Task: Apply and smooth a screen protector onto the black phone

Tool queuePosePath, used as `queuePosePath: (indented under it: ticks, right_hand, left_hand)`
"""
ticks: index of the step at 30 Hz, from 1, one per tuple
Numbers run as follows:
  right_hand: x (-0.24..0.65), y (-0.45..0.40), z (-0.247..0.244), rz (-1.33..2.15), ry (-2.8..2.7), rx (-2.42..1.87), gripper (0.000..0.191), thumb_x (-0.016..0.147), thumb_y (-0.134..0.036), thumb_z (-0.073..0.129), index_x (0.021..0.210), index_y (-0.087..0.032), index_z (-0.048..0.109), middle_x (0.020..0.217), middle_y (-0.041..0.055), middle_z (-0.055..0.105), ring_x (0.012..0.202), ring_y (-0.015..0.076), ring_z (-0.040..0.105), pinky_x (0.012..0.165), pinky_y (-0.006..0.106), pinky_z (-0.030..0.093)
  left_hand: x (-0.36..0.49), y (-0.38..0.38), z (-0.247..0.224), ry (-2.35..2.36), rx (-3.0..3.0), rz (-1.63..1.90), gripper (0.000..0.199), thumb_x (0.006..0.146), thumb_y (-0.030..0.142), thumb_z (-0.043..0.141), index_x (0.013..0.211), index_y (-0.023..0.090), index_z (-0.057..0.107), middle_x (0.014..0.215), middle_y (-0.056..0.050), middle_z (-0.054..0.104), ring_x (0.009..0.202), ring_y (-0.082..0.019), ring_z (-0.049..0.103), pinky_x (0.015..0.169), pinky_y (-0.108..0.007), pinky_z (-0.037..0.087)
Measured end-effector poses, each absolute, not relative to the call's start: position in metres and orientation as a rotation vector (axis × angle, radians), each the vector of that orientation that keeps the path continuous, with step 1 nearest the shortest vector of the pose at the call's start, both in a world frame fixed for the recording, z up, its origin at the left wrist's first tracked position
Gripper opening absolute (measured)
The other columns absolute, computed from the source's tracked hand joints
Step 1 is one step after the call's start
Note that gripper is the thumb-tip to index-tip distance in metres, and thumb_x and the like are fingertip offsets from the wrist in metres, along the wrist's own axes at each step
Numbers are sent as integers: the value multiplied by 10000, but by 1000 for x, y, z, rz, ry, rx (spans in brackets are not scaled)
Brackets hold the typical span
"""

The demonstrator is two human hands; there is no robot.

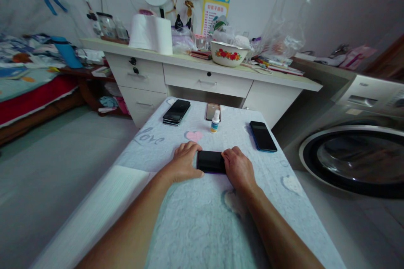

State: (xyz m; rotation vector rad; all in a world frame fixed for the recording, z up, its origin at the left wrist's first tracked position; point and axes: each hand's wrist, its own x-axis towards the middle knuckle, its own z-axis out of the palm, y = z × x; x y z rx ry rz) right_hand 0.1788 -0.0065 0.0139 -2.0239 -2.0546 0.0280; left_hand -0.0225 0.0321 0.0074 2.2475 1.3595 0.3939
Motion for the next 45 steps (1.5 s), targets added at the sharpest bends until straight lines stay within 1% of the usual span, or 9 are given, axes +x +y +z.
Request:
queuePosePath:
  ticks: [7, 11, 14, 21, 27, 35, 39, 45]
  right_hand:
    - [171, -12, 18, 100, -2142, -1903, 231, 954, -286, 445, 967, -226, 667, 934, 36, 590, 799, 130, 578, 677, 221, 387]
    - [170, -15, 21, 136, -2184, -1880, 240, 953, -250, 429, 980, -219, 665, 960, 45, 597, 844, 138, 582, 707, 223, 395]
    - [170, -16, 24, 147, -2216, -1892, 224, 941, -220, 428, 960, -208, 650, 969, 49, 597, 860, 150, 577, 708, 237, 392]
    - [169, -16, 19, 93, -2180, -1940, 180, 954, -243, 409, 994, -199, 578, 960, 38, 587, 829, 159, 575, 648, 257, 372]
    - [169, -16, 17, 70, -2194, -1961, 240, 975, -282, 396, 965, -206, 623, 956, 42, 588, 829, 153, 581, 636, 253, 373]
    - [166, -18, 17, 121, -2235, -1822, 267, 967, -294, 428, 917, -222, 681, 934, 35, 594, 803, 133, 567, 658, 227, 371]
    - [169, -16, 18, 114, -2218, -1820, 263, 968, -290, 425, 936, -230, 679, 929, 30, 591, 815, 134, 563, 674, 220, 370]
    - [180, -11, 19, 67, -2140, -1923, 244, 963, -272, 421, 961, -235, 662, 923, 26, 574, 777, 125, 554, 649, 224, 357]
  left_hand:
    - [-23, 33, 8, 1348, 2270, 391, 597, 560, 357, 708, 1100, 261, 471, 1176, -37, 475, 1126, -269, 424, 967, -384, 363]
    - [-23, 33, 8, 1340, 2255, 405, 603, 563, 400, 715, 1100, 266, 476, 1170, -36, 479, 1125, -273, 424, 954, -387, 370]
    - [-23, 33, 8, 1350, 2242, 402, 594, 567, 399, 717, 1096, 271, 480, 1165, -33, 485, 1126, -275, 425, 949, -389, 370]
    - [-21, 31, 10, 1376, 2228, 407, 575, 573, 393, 719, 1085, 262, 493, 1167, -34, 494, 1110, -275, 433, 950, -399, 367]
    - [-21, 32, 8, 1376, 2230, 430, 587, 557, 388, 733, 1080, 259, 499, 1167, -34, 495, 1116, -278, 436, 954, -397, 369]
    - [-21, 32, 8, 1371, 2235, 423, 590, 558, 393, 731, 1083, 260, 496, 1167, -35, 493, 1106, -277, 436, 944, -389, 371]
    - [-21, 32, 9, 1376, 2233, 426, 587, 564, 390, 730, 1085, 255, 494, 1173, -39, 490, 1114, -275, 434, 948, -387, 369]
    - [-21, 31, 10, 1371, 2241, 408, 587, 573, 404, 727, 1090, 250, 494, 1180, -47, 489, 1112, -278, 438, 952, -398, 372]
